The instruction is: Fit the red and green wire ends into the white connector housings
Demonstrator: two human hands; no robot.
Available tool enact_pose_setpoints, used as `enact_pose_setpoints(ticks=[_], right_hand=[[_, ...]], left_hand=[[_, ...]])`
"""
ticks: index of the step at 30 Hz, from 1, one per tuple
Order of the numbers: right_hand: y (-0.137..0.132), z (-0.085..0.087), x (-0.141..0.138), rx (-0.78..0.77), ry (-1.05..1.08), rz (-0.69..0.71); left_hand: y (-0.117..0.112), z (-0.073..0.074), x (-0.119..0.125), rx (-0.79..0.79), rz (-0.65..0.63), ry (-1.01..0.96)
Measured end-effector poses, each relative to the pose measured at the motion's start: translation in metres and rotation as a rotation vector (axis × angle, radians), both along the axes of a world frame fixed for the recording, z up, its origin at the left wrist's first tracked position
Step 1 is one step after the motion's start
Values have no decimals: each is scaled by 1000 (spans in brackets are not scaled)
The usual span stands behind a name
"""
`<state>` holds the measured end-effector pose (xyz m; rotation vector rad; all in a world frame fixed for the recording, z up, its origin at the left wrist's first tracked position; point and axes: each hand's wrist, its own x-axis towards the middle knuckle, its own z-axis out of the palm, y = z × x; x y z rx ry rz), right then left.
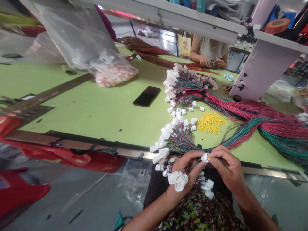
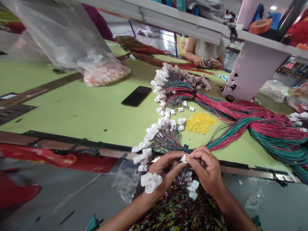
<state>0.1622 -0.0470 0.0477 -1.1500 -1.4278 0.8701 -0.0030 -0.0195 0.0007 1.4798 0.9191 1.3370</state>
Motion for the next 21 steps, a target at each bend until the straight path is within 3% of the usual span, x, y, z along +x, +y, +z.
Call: enact_pose_setpoints(ticks=[8,15,17,21], right_hand=[[4,-3,3,-130,117,35],[8,-9,7,-409,344,84],[8,-8,8,-375,312,139],[5,-2,12,-154,165,168]], left_hand=[[4,7,-2,127,-23,-31],[4,4,-1,160,-47,11],[3,6,-1,117,-48,26],[4,14,0,-45,-95,41]])
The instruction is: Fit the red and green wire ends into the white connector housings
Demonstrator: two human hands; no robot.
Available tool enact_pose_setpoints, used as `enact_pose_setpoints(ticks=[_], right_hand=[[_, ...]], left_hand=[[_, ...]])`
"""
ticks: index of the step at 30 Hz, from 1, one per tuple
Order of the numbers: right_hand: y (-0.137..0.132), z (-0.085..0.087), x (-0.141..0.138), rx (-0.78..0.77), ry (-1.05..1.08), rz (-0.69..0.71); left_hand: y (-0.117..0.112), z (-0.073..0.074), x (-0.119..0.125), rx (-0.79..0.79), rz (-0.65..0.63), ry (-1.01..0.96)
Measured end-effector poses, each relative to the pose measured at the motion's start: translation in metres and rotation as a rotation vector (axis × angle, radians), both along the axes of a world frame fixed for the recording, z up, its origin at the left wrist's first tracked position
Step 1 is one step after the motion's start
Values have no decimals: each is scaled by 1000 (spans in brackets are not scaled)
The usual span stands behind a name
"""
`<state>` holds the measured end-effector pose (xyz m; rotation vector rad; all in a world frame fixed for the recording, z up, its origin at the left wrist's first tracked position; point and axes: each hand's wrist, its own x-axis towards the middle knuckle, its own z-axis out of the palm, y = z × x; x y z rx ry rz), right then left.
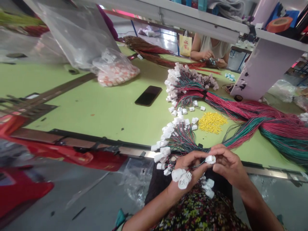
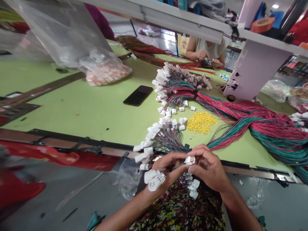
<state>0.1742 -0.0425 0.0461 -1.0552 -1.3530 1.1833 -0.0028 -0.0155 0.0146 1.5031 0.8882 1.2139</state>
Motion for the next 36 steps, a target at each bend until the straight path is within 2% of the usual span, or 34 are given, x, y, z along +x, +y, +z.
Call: enact_pose_setpoints(ticks=[4,7,9,11,14,17,20,22,25,28,30,33,36], right_hand=[[-16,5,19,117,-287,-40],[-33,1,36,84,-586,133],[-43,-6,43,73,-737,255],[-47,-12,44,89,-808,294],[-44,-7,34,185,-779,154],[-34,11,13,360,-645,-34],[-23,28,-11,524,-592,-13],[-17,31,-23,586,-570,-4],[-10,22,-28,539,-509,-157],[-6,7,-25,418,-451,-372],[-5,-1,-22,341,-414,-446],[-5,-3,-18,303,-400,-427],[0,3,-11,312,-414,-270]], left_hand=[[8,8,-2,-132,-148,-126],[14,13,-4,-278,-200,-216],[18,16,-3,-318,-176,-180],[20,19,1,-306,-137,-108],[20,21,8,-272,-131,-5],[20,20,14,-246,-164,43],[20,17,14,-229,-176,27],[19,15,13,-200,-195,7],[13,10,11,-138,-188,-21],[7,3,12,1,-25,-12],[4,-1,13,160,73,12],[3,-5,13,333,115,65],[2,-4,9,308,126,121]])
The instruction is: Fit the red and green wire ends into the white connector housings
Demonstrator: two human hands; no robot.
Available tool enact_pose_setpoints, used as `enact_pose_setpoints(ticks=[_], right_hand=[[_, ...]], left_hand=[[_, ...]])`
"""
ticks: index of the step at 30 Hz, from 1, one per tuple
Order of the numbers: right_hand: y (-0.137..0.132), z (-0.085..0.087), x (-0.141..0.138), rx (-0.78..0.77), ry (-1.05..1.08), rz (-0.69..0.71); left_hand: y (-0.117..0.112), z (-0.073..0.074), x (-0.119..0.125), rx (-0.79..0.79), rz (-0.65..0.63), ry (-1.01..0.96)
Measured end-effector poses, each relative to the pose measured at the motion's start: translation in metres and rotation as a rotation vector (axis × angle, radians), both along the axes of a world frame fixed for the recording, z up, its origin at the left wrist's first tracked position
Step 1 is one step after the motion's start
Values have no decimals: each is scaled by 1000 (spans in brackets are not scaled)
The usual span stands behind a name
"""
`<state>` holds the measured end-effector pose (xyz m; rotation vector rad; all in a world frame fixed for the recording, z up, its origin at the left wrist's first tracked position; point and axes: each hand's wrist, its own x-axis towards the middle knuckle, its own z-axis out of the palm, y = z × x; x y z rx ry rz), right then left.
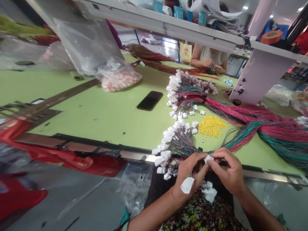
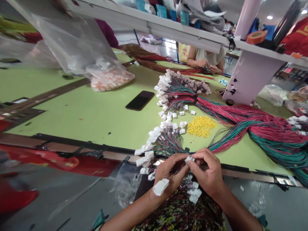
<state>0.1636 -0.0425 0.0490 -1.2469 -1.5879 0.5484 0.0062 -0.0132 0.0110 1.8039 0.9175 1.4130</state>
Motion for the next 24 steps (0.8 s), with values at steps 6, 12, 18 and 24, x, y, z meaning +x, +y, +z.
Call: enact_pose_setpoints(ticks=[6,12,18,24], right_hand=[[54,-11,29,-144,-213,70],[103,-37,35,-145,-483,138],[86,-25,27,-114,-467,160],[43,-5,18,56,-397,150]], left_hand=[[-1,6,-10,-259,-22,-58],[3,2,-11,-451,-40,-269],[4,2,-9,-653,-84,-392],[5,8,-7,-701,-150,-462]])
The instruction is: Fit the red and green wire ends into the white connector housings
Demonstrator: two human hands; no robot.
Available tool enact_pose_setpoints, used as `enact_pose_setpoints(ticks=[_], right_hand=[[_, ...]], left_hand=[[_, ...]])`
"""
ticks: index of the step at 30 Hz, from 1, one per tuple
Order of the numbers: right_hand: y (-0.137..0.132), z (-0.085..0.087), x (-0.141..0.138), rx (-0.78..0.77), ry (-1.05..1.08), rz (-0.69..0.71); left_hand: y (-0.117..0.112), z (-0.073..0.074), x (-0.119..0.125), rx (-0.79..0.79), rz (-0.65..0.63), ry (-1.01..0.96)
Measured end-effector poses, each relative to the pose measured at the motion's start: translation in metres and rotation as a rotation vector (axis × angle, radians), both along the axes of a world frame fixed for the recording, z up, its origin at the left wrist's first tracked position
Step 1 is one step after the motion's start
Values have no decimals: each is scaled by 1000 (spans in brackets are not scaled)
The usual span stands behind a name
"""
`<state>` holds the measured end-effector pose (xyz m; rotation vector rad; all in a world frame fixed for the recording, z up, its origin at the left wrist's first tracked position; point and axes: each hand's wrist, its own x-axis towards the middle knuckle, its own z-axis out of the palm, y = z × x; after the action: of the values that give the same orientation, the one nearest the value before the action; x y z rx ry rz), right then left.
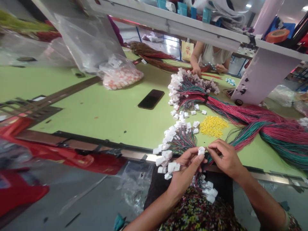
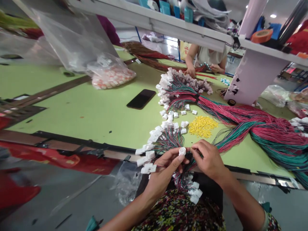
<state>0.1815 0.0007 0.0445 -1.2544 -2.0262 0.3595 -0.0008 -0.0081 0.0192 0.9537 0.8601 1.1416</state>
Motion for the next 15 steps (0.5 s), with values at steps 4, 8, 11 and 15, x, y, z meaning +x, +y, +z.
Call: enact_pose_setpoints(ticks=[4,8,11,15], right_hand=[[-10,-1,-4,60,74,-23],[-11,-6,-7,88,138,-22],[-12,-10,-8,104,180,-13],[-14,-12,-8,95,216,23]], left_hand=[[-1,3,1,-21,-37,-12],[-1,4,1,-45,-66,-48],[-1,5,-1,-95,-65,-88],[1,5,-2,-150,-62,-130]])
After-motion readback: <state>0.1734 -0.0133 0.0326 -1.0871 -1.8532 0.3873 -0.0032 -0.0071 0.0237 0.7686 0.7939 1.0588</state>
